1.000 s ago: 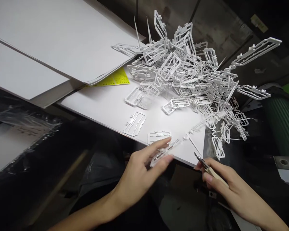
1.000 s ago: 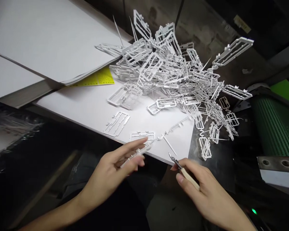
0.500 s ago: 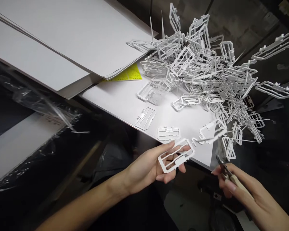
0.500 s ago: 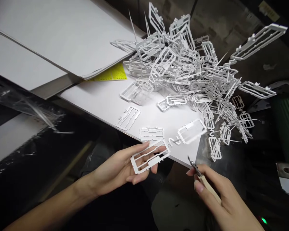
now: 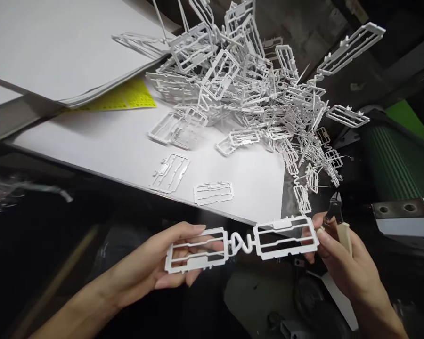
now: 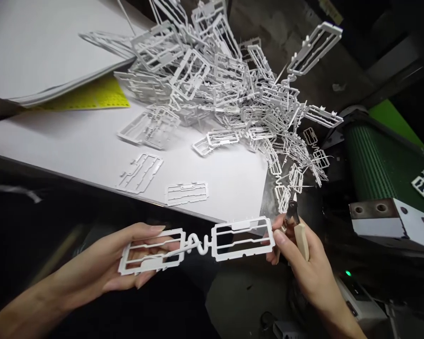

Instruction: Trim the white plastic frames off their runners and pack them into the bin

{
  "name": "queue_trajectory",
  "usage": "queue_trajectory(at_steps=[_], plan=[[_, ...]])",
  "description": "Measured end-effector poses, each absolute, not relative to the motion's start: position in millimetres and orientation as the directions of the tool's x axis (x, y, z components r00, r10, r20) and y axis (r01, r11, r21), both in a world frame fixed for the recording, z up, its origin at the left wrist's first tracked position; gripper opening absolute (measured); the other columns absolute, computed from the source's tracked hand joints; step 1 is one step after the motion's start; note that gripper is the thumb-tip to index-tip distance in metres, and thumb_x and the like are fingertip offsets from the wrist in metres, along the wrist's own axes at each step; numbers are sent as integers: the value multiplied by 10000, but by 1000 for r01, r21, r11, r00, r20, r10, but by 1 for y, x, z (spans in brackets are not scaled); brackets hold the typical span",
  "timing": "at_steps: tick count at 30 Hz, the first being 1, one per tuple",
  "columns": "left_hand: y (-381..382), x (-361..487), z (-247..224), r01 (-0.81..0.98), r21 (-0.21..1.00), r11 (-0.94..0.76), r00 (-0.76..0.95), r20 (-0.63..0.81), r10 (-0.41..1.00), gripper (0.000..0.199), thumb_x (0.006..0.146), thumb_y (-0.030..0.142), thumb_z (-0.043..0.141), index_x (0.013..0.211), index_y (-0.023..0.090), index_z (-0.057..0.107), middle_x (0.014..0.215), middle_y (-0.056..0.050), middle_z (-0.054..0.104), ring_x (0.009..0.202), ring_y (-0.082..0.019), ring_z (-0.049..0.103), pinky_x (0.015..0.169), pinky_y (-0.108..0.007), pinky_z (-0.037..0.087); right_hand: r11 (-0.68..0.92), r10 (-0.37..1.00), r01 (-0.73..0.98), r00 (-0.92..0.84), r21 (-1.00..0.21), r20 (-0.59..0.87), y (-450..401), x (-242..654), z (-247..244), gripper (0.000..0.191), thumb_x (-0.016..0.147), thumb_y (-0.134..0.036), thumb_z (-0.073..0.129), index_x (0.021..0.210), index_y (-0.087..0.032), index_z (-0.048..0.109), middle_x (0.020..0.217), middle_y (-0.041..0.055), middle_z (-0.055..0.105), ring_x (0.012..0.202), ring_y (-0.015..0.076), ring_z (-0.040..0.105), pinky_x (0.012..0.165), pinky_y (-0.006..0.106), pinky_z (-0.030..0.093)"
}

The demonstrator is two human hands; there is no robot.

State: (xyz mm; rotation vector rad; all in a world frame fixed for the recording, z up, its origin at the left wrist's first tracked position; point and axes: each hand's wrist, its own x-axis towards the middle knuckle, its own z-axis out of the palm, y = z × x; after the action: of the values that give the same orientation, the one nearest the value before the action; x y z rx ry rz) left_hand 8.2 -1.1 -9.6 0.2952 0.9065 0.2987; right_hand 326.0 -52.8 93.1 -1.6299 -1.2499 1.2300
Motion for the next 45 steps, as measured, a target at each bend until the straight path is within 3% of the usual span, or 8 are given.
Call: queue_trajectory(at_steps=[4, 7, 9, 12, 16, 20, 25, 45], plan=[[-6, 8, -15, -78, 601, 796, 633, -586, 505, 602, 957, 669, 529, 979, 140, 816, 678, -102, 698, 438, -72, 396, 417, -186, 307, -231, 973, 272, 71, -934, -220, -47, 329, 90, 253, 1094, -464, 710, 1138, -224, 643, 841, 32, 625, 707, 200, 602, 637, 256, 538], [-14, 10, -21, -20, 970, 243, 419, -212, 883, 470, 1026, 575, 525, 1269, 247, 759, 982, -92, 762, 692, -158, 647, 614, -238, 541, -169, 982, 326, 137, -930, -130, -41, 337, 90, 235, 1104, -452, 684, 1168, -230, 644, 979, 69, 667, 758, 206, 614, 648, 250, 551], [-18, 12, -24, 154, 966, -209, 270, 163, 949, 486, 1033, 439, 599, 1503, 312, 587, 1260, -79, 717, 1024, -215, 705, 851, -275, 605, -168, 979, 353, 166, -921, -115, -42, 341, 92, 237, 1107, -461, 657, 1169, -232, 656, 1010, 76, 673, 759, 204, 613, 661, 245, 560], [-21, 17, -25, 327, 782, -530, 257, 466, 847, 703, 1013, 246, 662, 1648, 259, 360, 1365, -109, 653, 1179, -210, 666, 967, -267, 595, -228, 974, 468, 115, -854, -197, -56, 347, 97, 295, 1101, -516, 628, 1153, -233, 695, 938, 64, 675, 722, 208, 620, 659, 237, 578], [-21, 26, -20, 426, 697, -576, 147, 575, 805, 832, 935, 130, 757, 1647, 129, 326, 1242, -133, 687, 1080, -177, 684, 865, -214, 615, -242, 952, 672, 24, -699, -306, -83, 346, 101, 386, 1050, -585, 671, 1238, -256, 741, 1091, 87, 723, 878, 277, 718, 741, 263, 638], [-23, 35, -13, 458, 641, -615, 91, 655, 750, 901, 866, 72, 819, 1622, 35, 330, 1241, -172, 703, 1062, -181, 707, 932, -244, 621, -183, 938, 777, -47, -603, -345, -81, 319, 102, 407, 1063, -615, 619, 1267, -280, 726, 1153, 67, 720, 1019, 298, 712, 868, 296, 626], [-27, 42, -10, 430, 626, -651, 98, 684, 723, 893, 841, 40, 833, 1598, 8, 361, 1259, -175, 707, 1132, -182, 701, 1028, -260, 596, -70, 892, 774, -235, -629, -387, -53, 285, 103, 270, 1104, -479, 537, 1154, -260, 688, 1097, 40, 707, 1054, 270, 685, 830, 261, 591], [-33, 45, -11, 347, 683, -642, 149, 636, 757, 868, 826, 2, 822, 1579, 60, 395, 1309, -157, 683, 1215, -188, 670, 1051, -276, 590, -30, 911, 714, -269, -700, -313, -48, 282, 90, 238, 1142, -426, 509, 1151, -257, 676, 1058, 32, 702, 1008, 261, 683, 785, 275, 554]])
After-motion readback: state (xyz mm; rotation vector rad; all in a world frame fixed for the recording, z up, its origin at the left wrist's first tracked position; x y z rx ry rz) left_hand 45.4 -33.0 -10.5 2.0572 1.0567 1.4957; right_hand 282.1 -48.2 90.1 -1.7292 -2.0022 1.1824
